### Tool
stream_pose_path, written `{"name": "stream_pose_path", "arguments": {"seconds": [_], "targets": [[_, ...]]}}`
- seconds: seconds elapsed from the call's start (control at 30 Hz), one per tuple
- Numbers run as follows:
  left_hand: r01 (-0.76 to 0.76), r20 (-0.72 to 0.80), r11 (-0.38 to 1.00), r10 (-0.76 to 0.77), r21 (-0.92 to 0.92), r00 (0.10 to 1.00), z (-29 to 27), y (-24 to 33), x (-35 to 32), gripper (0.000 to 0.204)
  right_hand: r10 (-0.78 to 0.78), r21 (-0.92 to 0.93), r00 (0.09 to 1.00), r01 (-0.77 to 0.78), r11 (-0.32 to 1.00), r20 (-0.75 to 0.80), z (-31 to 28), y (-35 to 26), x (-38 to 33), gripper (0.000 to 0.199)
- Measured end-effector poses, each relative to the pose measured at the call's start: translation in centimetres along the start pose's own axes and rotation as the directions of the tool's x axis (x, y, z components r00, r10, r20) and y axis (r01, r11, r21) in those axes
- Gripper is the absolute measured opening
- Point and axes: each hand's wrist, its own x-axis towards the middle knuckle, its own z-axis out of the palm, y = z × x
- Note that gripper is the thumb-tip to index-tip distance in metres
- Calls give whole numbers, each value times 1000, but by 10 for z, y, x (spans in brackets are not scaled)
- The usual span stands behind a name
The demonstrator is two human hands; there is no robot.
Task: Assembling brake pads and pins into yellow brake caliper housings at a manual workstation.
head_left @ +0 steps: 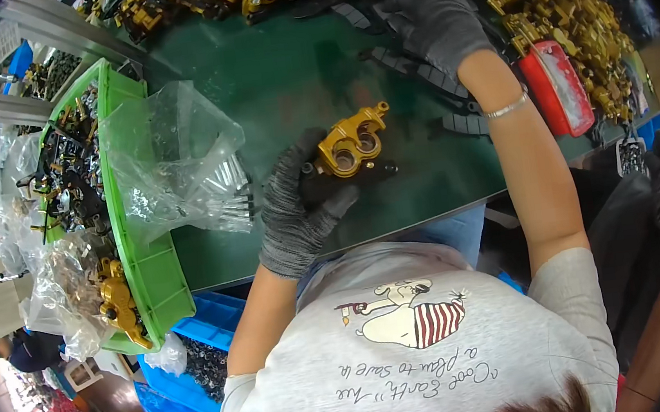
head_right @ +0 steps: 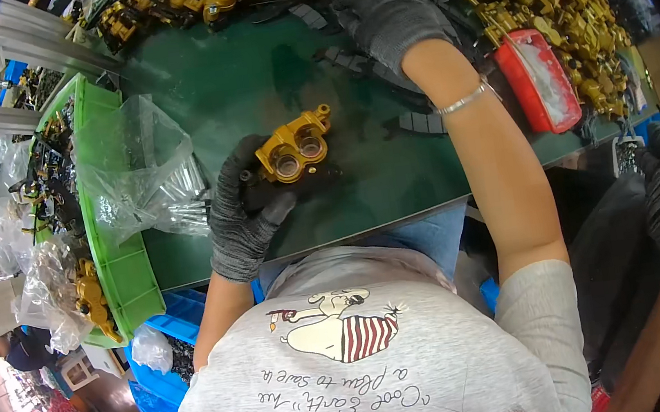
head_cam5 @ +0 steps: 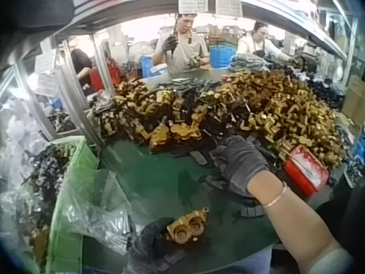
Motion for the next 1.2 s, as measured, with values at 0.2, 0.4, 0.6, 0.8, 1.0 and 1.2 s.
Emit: {"name": "stream_pose_path", "arguments": {"seconds": [0.2,0.4,0.6,0.8,1.0,1.2], "targets": [[31,15,998,-30,-64,999,-1,-2,2,63,90,-236,996,-81,968,28,18,-41,34,31],[44,83,999,-43,-2,996,-10,3,3,68,82,-210,988,-54,976,129,-8,-51,24,39],[20,20,993,-23,117,1000,-6,5,6,64,-53,567,994,100,817,-100,-24,-34,-30,40],[21,21,992,-24,128,1000,-9,5,4,68,-253,674,927,-375,-637,277,-18,-27,-94,43],[29,32,998,-31,63,999,-9,8,6,69,-226,852,844,-515,-94,486,-38,-40,-136,57],[138,94,987,-130,-80,987,-12,13,4,67,-153,924,926,-305,229,344,-23,-50,-135,44]]}}
